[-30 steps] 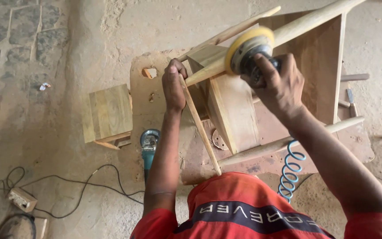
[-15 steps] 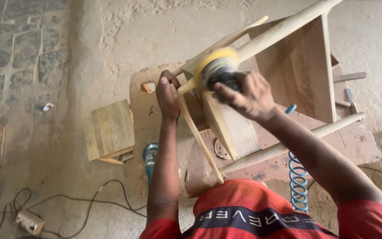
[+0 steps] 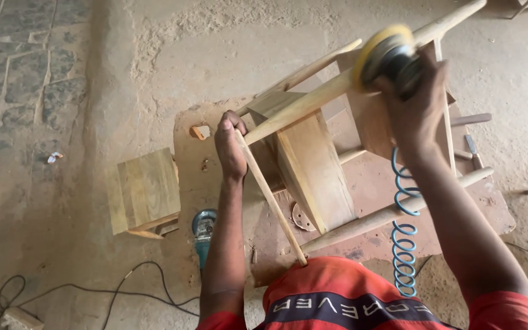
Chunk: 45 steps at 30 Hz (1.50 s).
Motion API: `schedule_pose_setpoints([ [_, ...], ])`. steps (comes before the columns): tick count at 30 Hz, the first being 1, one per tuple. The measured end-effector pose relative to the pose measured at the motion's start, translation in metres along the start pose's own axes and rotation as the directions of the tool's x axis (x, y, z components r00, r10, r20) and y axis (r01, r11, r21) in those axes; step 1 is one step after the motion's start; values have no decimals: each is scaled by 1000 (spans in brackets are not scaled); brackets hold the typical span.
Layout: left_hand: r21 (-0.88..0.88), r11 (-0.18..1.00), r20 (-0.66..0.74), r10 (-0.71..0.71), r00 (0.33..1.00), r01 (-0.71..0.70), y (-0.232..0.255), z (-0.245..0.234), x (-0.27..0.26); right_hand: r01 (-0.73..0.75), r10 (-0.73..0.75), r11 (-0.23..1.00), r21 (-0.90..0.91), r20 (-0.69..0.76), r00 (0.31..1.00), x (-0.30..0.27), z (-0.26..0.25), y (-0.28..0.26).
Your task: The person uses a pneumatic orbital sander to smooth the surfaces of a wooden chair frame. They systematically sand the legs, seat supports, and backrest, repositioning the chair to access different areas.
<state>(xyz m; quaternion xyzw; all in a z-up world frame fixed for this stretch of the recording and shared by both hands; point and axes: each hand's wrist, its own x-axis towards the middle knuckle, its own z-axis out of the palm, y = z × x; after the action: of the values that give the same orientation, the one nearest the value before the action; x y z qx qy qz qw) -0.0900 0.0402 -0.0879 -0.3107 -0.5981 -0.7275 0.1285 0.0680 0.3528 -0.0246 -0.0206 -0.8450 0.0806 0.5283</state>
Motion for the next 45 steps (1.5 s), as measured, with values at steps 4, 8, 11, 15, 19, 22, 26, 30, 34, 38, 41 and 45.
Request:
schedule_pose_setpoints([
  [4, 27, 1000, -6, 1, 1000, -1, 9, 1, -6, -111, 145, 979, -172, 204, 968, 42, -28, -38],
  [8, -23, 999, 3, 35, 999, -35, 8, 3, -10, -27, 204, 955, -294, 590, 781, 43, -28, -103],
  [11, -27, 999, 14, 40, 999, -40, 6, 1, -9, 124, -58, 990, -68, 603, 795, 39, -22, -149],
  [15, 22, 1000, 6, 17, 1000, -18, 11, 2, -11, 189, -129, 981, -47, 569, 812, 43, -25, -147],
  [19, 43, 998, -2, 42, 999, -42, 21, 6, -16, 30, 166, 961, -274, 661, 732, 70, -53, -118],
  [22, 27, 998, -26, 61, 998, -60, 25, 12, -23, 4, 181, 956, -294, 601, 779, 68, -66, -85],
  [26, -86, 991, -89, 97, 991, -104, 28, 17, -29, -42, 157, 975, -217, 546, 823, 72, -74, -96],
  [30, -217, 968, -112, 106, 988, -129, 20, 21, -35, 46, 170, 952, -301, 652, 738, 57, -77, -142],
  [34, -114, 981, -137, 139, 981, -155, 28, 19, -41, 161, -74, 984, -79, 639, 765, 59, -73, -170],
  [38, -42, 982, -111, 179, 977, -185, 41, 19, -44, 213, -104, 976, -49, 753, 650, 73, -78, -190],
  [41, -6, 981, -57, 192, 980, -192, 46, 17, -47, 271, -192, 963, 17, 748, 636, 69, -79, -195],
  [45, 67, 976, -8, 208, 978, -207, 38, 13, -54, 280, -198, 960, 24, 766, 612, 62, -79, -205],
])
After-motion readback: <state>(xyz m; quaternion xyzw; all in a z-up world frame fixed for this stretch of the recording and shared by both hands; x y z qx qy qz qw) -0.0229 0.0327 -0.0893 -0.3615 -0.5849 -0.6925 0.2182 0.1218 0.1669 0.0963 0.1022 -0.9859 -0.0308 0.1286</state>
